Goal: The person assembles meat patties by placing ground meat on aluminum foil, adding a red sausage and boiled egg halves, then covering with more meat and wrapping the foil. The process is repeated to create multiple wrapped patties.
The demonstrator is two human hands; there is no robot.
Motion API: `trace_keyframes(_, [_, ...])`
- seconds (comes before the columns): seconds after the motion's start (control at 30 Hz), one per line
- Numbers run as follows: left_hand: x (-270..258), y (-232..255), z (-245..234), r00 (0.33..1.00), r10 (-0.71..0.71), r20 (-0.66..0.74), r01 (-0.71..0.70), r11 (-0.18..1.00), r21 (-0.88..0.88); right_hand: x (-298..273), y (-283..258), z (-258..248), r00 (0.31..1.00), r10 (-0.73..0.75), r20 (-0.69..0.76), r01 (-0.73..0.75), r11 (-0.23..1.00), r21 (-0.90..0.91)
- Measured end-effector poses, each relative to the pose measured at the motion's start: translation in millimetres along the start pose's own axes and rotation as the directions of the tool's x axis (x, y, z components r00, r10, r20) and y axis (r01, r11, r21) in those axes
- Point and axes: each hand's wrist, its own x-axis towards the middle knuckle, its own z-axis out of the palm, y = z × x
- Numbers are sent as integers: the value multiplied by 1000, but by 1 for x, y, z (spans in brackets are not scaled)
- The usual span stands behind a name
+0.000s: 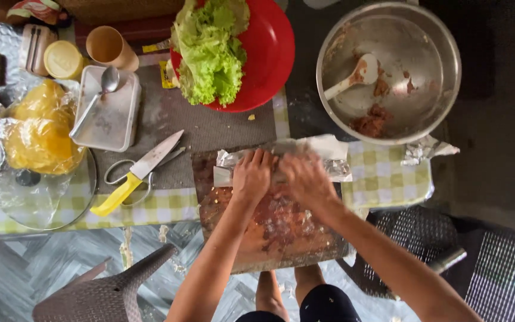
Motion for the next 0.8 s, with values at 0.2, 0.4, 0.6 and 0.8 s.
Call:
trace_keyframes(0.2, [5,3,-26,874,272,-402,-241,962,128,20,6,11,997,-43,70,30,983,182])
trace_keyframes(0.4, [24,-10,-1,986,47,-159,-46,999,5,39,34,4,996,-91,-23,94,956,277])
trace_keyframes(0.6, [42,-2,-28,984,-165,-63,162,985,-56,41,22,-7,970,-150,-192,163,985,55])
trace_keyframes(0.8, [0,-36,-93,996,60,-58,-53,990,127,57,39,-10,990,-126,-65,140,951,277])
